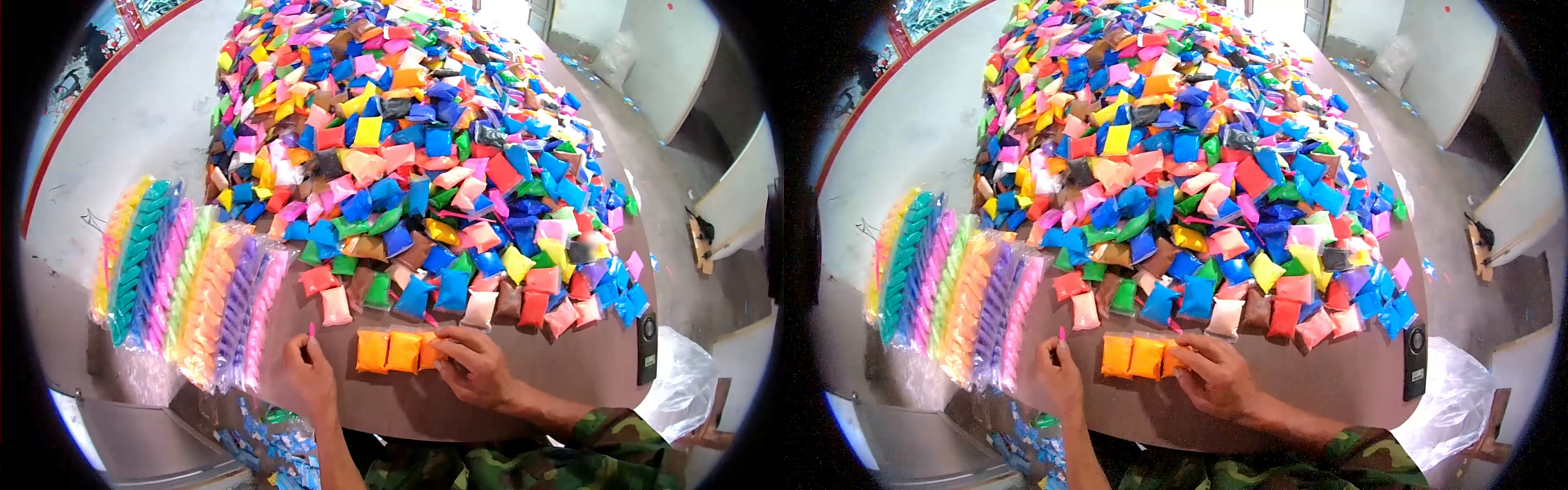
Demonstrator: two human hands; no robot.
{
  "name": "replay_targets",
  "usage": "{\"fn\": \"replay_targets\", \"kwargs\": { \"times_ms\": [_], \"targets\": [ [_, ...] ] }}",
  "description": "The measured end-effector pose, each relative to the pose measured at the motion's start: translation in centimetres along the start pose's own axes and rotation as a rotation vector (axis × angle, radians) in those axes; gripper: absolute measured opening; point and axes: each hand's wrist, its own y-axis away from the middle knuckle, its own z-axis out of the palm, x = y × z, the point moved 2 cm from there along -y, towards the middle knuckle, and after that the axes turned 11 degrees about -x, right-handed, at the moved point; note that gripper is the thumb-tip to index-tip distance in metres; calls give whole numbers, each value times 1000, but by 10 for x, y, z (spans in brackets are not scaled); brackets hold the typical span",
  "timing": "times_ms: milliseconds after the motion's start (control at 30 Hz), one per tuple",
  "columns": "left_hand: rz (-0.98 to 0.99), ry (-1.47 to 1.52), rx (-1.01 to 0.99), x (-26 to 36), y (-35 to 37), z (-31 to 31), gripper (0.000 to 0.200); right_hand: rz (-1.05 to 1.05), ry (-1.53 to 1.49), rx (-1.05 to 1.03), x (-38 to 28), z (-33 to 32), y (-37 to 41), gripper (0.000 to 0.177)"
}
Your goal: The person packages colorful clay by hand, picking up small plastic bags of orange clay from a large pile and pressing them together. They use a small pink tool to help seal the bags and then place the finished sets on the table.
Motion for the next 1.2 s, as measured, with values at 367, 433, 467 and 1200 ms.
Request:
{"fn": "replay_targets", "kwargs": {
  "times_ms": [367,433,467,1200],
  "targets": [
    [21,69,9,1,-2,1,14,-100,483,202,51,-76,-106,21],
    [42,92,22,-4,-3,4,15,-91,564,236,68,-93,-129,17],
    [42,133,11,-9,-3,7,15,-82,579,249,76,-100,-141,15],
    [39,181,-23,-18,-5,14,10,222,711,279,149,-141,-277,57]
  ]
}}
